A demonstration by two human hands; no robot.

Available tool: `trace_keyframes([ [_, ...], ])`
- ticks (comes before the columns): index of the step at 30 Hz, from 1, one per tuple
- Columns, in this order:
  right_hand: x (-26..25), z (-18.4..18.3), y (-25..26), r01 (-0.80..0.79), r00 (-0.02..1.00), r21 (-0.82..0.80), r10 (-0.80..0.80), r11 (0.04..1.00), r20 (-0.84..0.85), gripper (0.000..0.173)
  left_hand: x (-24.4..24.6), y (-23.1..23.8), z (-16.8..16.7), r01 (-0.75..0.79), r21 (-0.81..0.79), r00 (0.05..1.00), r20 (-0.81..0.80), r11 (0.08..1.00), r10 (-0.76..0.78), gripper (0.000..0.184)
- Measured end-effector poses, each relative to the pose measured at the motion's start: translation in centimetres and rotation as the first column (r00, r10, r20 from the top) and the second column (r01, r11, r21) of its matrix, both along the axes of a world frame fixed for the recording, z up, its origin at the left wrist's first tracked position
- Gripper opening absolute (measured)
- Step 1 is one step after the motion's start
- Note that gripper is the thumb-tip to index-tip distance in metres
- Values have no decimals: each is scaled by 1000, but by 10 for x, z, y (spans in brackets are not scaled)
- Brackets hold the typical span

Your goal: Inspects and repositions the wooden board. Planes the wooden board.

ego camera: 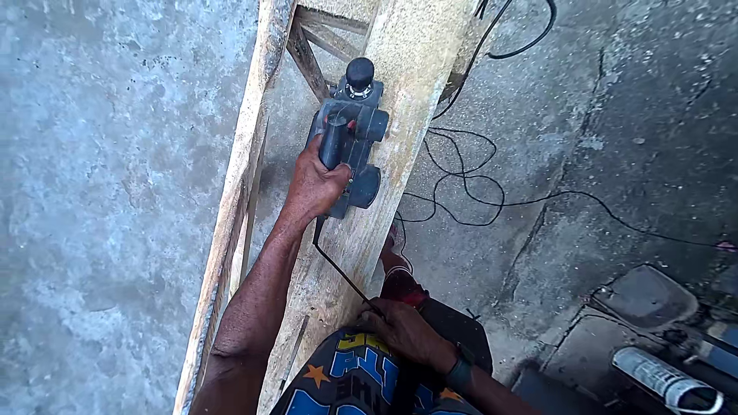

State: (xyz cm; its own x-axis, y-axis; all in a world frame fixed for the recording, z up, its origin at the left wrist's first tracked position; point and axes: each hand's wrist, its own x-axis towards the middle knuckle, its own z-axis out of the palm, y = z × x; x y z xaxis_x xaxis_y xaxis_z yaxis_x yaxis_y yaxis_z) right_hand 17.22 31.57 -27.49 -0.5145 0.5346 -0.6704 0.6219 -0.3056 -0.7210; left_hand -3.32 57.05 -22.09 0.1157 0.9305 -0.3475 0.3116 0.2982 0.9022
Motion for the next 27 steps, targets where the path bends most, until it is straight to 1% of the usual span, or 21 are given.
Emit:
trace_keyframes([
  [7, 19, 12, 19, 242, 970, 78, -240, 967, -42, 43, 12, 39, -1, 6, 0, 1000, 16, 1000, -6, 40],
  [12, 32, 17, 20, 326, 945, 136, -323, 936, -43, 47, 26, 70, 1, -6, -4, 999, 43, 1000, 6, 37],
  [15, 42, 21, 22, 363, 930, 205, -367, 909, -21, 49, 35, 98, 2, -22, -8, 998, 64, 1000, 22, 34],
  [17, 52, 22, 28, 392, 916, 258, -401, 883, -18, 47, 44, 121, 0, -42, 11, 994, 97, 999, 41, 33],
  [20, 63, 30, 32, 404, 909, 310, -416, 861, -29, 43, 51, 153, 3, -79, 51, 992, 103, 996, 73, 32],
  [22, 71, 30, 26, 383, 914, 327, -406, 864, 1, 42, 50, 162, 18, -107, 46, 991, 89, 993, 103, 31],
  [25, 74, 21, 3, 288, 930, 365, -349, 886, 113, 47, 26, 150, 48, -128, 43, 989, 81, 991, 124, 26],
  [27, 75, 18, -9, 272, 925, 396, -351, 877, 143, 49, 3, 130, 64, -127, 60, 989, 78, 990, 122, 27],
])
